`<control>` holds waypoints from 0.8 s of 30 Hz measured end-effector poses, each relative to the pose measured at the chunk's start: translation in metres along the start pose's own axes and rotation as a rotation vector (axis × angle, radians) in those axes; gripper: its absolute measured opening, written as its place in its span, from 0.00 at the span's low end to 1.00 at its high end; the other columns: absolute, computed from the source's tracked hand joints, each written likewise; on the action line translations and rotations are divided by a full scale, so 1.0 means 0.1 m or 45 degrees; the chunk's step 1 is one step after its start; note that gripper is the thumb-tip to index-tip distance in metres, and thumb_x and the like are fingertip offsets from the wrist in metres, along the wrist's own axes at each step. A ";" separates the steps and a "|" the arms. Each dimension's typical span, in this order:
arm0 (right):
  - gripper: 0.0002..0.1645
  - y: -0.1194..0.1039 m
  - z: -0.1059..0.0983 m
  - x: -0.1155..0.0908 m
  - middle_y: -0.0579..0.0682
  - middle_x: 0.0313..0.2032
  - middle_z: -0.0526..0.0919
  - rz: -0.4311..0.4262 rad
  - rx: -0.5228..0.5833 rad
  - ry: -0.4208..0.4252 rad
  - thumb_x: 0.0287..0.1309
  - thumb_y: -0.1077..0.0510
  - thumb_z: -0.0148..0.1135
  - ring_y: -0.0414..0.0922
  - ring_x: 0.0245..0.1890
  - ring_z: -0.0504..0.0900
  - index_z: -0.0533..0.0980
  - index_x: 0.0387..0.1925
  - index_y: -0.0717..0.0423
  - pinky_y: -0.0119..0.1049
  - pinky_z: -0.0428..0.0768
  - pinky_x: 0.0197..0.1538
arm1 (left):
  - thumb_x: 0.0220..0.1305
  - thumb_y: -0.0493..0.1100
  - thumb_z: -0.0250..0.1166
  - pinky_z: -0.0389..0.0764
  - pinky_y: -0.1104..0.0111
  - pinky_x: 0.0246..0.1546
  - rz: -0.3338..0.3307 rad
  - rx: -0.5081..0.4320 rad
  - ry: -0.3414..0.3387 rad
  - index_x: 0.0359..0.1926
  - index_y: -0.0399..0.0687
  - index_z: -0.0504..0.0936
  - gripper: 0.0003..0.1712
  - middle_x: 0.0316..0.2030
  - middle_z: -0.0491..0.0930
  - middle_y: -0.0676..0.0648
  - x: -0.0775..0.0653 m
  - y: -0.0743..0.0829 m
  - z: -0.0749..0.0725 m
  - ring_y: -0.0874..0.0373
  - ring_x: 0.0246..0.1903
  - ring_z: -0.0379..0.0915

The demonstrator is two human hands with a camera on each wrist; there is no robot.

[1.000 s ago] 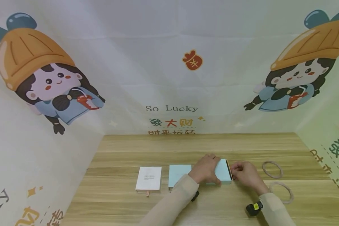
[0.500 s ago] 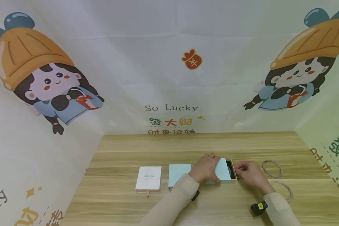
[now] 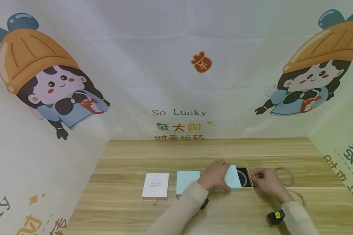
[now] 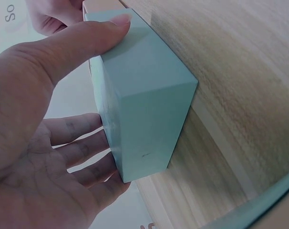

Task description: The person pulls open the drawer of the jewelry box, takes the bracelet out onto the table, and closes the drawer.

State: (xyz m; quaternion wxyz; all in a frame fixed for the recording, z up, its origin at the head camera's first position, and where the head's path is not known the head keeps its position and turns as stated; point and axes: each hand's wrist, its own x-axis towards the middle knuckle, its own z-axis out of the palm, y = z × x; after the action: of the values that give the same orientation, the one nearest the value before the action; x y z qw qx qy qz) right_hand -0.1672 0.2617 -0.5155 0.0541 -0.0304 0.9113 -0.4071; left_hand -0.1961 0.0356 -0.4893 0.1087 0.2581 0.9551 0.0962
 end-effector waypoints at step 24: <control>0.07 0.05 -0.15 -0.03 0.50 0.30 0.84 -0.060 -0.143 -0.013 0.60 0.67 0.58 0.40 0.28 0.80 0.80 0.39 0.66 0.30 0.75 0.33 | 0.44 0.59 0.84 0.69 0.72 0.70 -0.004 -0.002 -0.016 0.74 0.52 0.68 0.57 0.69 0.72 0.53 -0.02 0.02 -0.02 0.56 0.68 0.67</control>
State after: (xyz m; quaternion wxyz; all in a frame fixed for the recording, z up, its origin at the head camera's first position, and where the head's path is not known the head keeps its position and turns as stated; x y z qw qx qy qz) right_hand -0.1661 0.2765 -0.5094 0.0474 -0.0569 0.9315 -0.3561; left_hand -0.1936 0.0362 -0.4865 0.1152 0.2570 0.9548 0.0951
